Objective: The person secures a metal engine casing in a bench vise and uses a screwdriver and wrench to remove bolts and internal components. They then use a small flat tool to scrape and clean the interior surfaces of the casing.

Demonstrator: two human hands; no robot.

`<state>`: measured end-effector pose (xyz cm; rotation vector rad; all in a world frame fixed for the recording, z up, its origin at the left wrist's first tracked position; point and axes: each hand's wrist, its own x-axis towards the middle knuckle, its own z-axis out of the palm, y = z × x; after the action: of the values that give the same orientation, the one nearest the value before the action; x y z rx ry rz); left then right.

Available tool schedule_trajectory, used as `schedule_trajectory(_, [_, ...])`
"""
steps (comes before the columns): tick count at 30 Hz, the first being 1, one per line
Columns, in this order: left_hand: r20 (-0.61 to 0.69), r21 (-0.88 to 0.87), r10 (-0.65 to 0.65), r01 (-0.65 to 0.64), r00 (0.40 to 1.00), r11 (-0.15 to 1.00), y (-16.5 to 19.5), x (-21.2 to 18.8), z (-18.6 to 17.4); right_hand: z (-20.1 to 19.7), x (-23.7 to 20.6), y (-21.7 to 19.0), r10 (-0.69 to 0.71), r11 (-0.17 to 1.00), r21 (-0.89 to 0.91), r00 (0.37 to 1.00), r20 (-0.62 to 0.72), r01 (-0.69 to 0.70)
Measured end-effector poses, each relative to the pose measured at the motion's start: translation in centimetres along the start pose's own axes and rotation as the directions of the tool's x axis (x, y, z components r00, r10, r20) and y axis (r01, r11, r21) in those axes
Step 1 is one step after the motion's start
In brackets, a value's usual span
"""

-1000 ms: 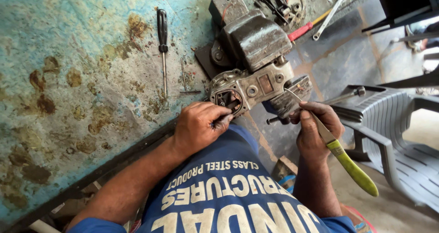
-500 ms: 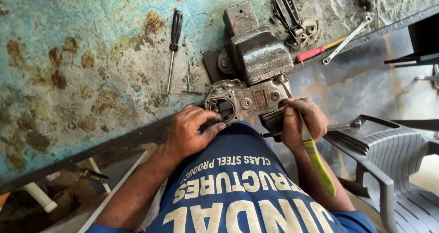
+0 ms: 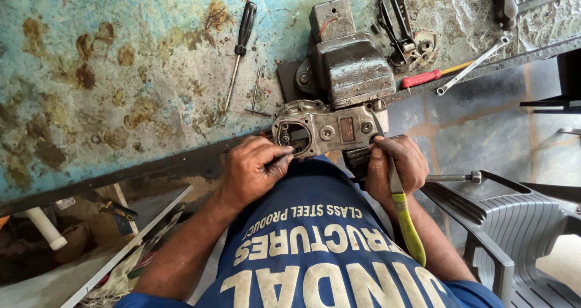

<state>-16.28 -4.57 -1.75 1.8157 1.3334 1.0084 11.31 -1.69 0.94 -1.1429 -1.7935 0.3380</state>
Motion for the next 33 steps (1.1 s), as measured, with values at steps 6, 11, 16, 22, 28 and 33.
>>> schedule_trajectory(6, [-0.052, 0.053, 0.015, -0.012, 0.999, 0.999, 0.8, -0.3, 0.3, 0.0, -0.3, 0.1, -0.024, 1.000, -0.015, 1.000, 0.000, 0.024])
schedule_trajectory(11, [-0.042, 0.162, -0.026, 0.032, 0.999, 0.986, 2.6, 0.2, -0.2, -0.3, -0.2, 0.1, -0.062, 0.998, -0.003, 0.995, 0.076, 0.063])
schedule_trajectory(16, [0.047, 0.203, -0.163, 0.150, 0.986, 0.968, 3.4, 1.9, 0.3, -0.2, -0.2, -0.1, -0.052, 0.998, -0.035, 0.997, 0.065, 0.055])
schedule_trajectory(22, [-0.058, 0.191, -0.114, 0.123, 0.992, 0.974, 3.6, 3.1, 2.3, -0.1, -0.7, -0.4, -0.018, 0.998, -0.053, 0.999, 0.046, 0.020])
schedule_trajectory(28, [-0.344, 0.094, -0.177, 0.221, 0.922, 0.971, 2.4, 4.2, 0.4, -0.3, -1.3, -0.4, 0.003, 0.999, -0.041, 1.000, 0.010, -0.002])
schedule_trajectory(33, [-0.118, 0.228, 0.032, -0.004, 0.993, 0.974, 1.9, 5.0, -0.5, -0.6, -1.6, -0.4, 0.005, 0.998, -0.063, 1.000, 0.013, -0.004])
